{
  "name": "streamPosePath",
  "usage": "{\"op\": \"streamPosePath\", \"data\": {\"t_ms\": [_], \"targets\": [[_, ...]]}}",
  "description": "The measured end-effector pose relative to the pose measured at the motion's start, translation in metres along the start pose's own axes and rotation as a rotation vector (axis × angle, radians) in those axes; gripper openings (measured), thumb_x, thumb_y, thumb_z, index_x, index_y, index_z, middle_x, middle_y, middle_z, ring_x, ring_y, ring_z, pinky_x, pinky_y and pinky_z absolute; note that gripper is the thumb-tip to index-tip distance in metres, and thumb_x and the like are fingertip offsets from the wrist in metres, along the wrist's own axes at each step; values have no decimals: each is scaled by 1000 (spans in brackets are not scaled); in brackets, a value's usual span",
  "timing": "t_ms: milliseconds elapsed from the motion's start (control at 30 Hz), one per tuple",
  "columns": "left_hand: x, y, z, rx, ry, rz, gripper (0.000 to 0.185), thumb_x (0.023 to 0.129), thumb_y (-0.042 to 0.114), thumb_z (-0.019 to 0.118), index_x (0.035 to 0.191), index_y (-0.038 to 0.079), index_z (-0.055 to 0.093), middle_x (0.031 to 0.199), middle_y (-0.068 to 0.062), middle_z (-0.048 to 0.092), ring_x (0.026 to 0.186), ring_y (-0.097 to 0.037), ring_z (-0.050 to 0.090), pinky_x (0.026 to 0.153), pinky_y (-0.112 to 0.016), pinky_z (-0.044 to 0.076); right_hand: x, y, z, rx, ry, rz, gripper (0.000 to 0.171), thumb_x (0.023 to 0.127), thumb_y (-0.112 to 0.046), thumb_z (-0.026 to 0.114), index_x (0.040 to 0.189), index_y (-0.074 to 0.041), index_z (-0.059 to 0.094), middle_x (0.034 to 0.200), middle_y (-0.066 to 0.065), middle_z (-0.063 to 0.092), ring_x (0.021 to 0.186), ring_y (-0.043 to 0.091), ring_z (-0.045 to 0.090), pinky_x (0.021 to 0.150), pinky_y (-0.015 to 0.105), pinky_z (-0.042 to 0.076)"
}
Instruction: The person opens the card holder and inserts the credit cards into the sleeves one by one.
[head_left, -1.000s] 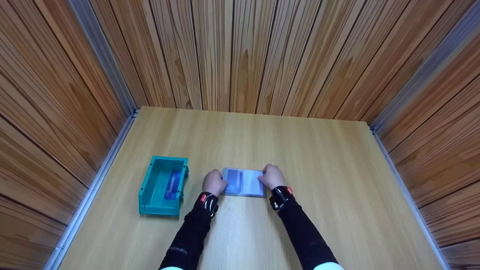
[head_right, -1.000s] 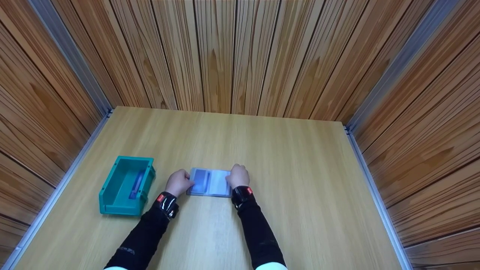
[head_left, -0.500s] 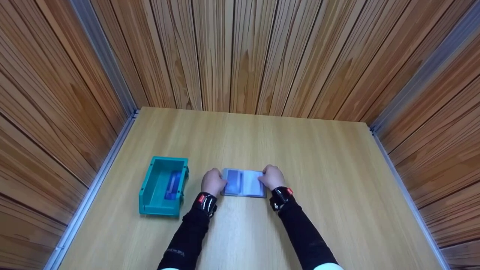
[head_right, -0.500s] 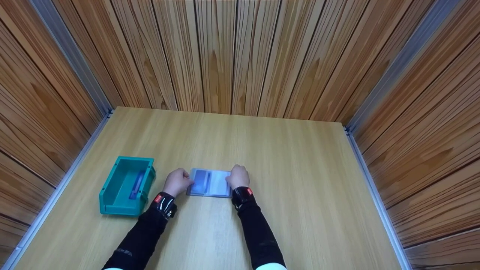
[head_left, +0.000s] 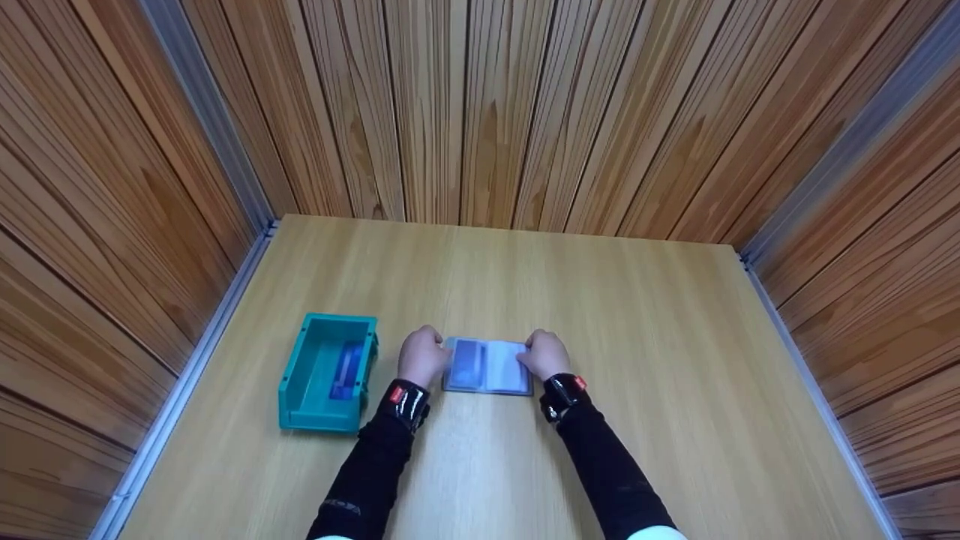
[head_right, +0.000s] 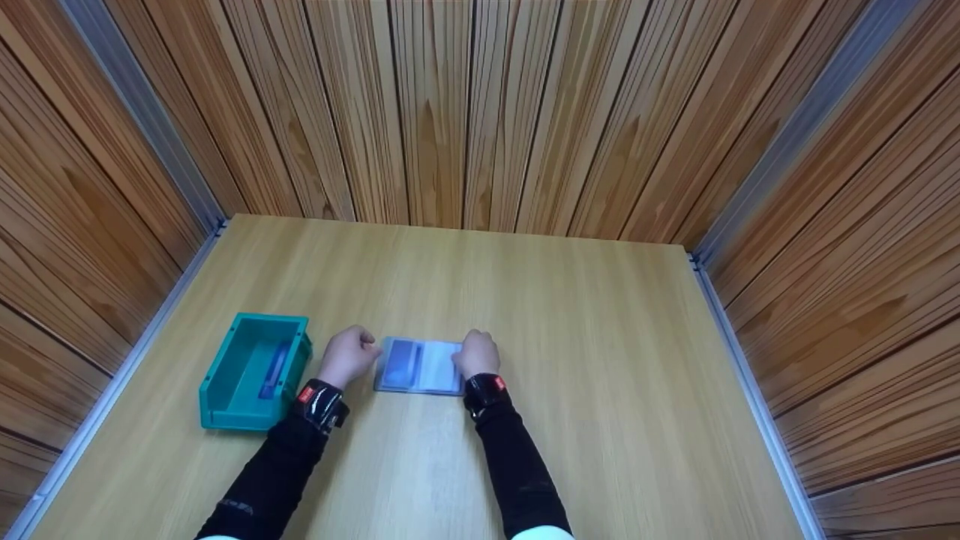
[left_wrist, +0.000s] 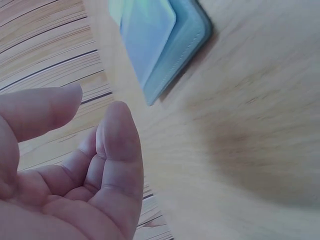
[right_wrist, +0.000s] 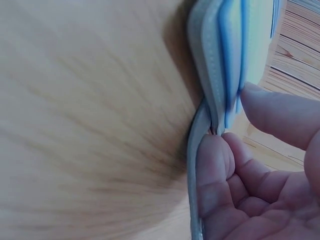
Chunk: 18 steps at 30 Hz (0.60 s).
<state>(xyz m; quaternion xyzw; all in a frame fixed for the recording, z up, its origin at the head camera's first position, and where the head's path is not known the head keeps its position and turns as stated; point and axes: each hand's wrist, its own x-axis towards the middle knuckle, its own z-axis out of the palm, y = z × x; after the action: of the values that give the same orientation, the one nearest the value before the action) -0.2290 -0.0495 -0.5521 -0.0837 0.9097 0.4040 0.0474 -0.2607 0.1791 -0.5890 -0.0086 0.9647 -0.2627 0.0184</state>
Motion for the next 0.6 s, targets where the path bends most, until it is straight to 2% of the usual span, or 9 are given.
{"op": "streamPosePath", "data": {"t_ms": [400,500,600], "targets": [[-4,3,-13,-24,35,44,22,89,11,73,104,-2,64,100,-15,66,93,-30,63,82,-42,50,-1,-1,1,21,-11,7,24,78,-11,77,90,5,65,89,17,66,88,35,62,82,45,49],[-6,2,-18,-29,52,69,22,88,12,73,102,-2,64,97,-15,67,91,-29,64,81,-42,51,-1,0,1,19,-3,-1,23,78,-11,77,90,5,66,89,17,67,88,36,63,82,45,49],[-7,0,-23,-30,91,122,20,87,11,74,99,-2,64,93,-15,68,90,-29,65,80,-42,51,-1,1,1,10,5,-14,23,77,-11,77,89,5,65,88,17,67,89,36,63,82,45,49]]}}
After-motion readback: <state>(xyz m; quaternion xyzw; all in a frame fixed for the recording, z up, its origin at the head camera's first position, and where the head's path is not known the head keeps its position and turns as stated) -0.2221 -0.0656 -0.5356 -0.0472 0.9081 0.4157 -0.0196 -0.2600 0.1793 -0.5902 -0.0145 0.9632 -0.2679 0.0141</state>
